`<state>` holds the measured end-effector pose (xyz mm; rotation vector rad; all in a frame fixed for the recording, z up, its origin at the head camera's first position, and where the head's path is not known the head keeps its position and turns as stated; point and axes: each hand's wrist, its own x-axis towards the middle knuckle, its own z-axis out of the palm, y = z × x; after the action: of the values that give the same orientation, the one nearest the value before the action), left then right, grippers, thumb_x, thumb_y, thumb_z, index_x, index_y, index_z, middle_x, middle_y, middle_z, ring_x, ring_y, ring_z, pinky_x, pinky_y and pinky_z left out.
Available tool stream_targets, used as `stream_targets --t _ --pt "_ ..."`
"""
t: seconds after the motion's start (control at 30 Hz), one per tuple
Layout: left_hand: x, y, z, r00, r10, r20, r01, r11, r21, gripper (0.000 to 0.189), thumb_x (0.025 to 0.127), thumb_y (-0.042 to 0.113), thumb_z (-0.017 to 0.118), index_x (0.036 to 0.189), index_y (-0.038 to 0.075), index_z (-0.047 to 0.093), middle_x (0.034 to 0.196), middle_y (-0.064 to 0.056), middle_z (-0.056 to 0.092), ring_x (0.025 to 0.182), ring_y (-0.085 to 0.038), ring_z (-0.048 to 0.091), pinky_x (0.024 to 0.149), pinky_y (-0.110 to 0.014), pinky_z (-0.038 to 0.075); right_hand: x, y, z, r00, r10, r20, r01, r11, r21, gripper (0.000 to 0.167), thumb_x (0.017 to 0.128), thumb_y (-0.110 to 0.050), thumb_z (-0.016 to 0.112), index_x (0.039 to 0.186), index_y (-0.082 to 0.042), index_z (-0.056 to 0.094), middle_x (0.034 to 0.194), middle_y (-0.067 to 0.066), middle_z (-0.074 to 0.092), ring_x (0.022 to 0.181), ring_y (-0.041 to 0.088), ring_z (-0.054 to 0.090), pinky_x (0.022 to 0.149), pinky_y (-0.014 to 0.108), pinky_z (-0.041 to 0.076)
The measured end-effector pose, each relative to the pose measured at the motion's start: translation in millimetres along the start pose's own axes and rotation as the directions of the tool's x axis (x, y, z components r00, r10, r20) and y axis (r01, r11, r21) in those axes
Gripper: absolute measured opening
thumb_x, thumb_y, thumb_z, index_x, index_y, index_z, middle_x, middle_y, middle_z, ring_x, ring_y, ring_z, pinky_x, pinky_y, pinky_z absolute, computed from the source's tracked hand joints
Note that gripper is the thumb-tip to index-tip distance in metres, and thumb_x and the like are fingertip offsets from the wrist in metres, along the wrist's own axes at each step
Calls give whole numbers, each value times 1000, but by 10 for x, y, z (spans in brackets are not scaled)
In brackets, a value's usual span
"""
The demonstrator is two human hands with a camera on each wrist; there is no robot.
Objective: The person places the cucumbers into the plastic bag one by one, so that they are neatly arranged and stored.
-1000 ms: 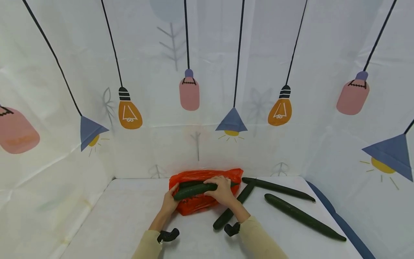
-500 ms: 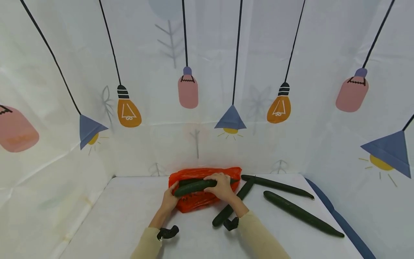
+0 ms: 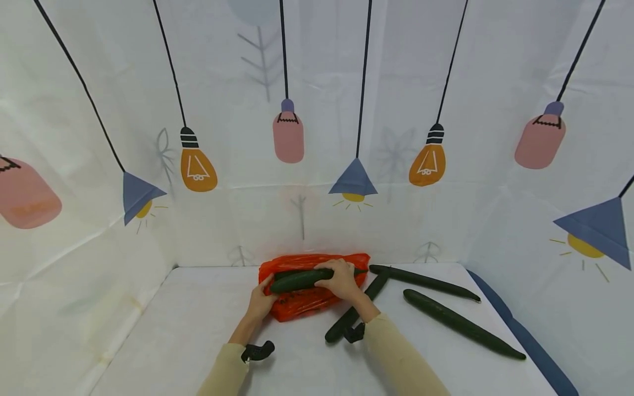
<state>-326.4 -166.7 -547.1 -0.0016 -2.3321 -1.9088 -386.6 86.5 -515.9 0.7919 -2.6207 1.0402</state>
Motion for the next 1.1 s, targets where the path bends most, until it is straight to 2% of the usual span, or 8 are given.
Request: stream_targets --t 0.07,0.17,0.23,0.3,0.43,0.73,1.1 --pt "5 -20 4 1000 12 -5 -12 1000 19 69 77 -14 58 143 -11 37 144 -31 38 129 -40 35 99 -46 39 14 -4 7 1000 10 6 -10 1000 -5 44 76 -34 82 116 -19 73 117 -3 66 104 22 51 87 49 27" --pt "-6 -13 8 1000 18 -7 -18 1000 21 69 77 -14 58 143 -11 36 144 -31 38 128 -40 36 101 -46 38 31 -32 16 1000 10 6 -10 1000 -2 43 76 -33 82 115 -19 73 116 -3 67 104 22 51 87 50 27" --pt "39 -106 19 1000 20 -13 -19 1000 21 70 78 -13 58 144 -10 35 145 -30 37 129 -40 36 103 -48 36 40 -41 25 1000 9 1 -9 1000 5 43 75 -32 83 114 -19 73 116 -2 67 105 23 52 87 50 27" --pt "49 -112 27 1000 3 -19 -2 1000 15 70 78 -13 58 145 -9 35 146 -29 37 131 -40 35 105 -52 33 47 -36 32 1000 13 0 -13 1000 5 43 75 -33 83 114 -20 73 116 -3 67 104 22 52 87 49 27" --pt "117 -280 45 999 -5 -44 7 1000 26 72 78 -11 59 146 -4 37 148 -22 39 132 -34 34 105 -48 33 55 13 64 1000 24 8 -24 1000 -9 43 74 -34 83 114 -22 73 114 -4 67 102 21 51 86 49 28" --pt "110 -286 37 999 -18 -39 18 1000 1 72 77 -9 58 146 -3 38 149 -20 38 133 -31 32 104 -47 33 72 72 126 999 41 17 -41 999 10 43 74 -34 84 114 -21 73 114 -4 67 102 21 51 85 48 28" --pt "128 -322 39 999 -3 -38 3 1000 8 71 78 -10 56 146 -4 38 149 -21 38 136 -34 28 108 -50 28 64 133 202 999 49 19 -49 999 -7 40 73 -32 84 111 -24 73 115 -4 67 105 22 52 88 50 28"
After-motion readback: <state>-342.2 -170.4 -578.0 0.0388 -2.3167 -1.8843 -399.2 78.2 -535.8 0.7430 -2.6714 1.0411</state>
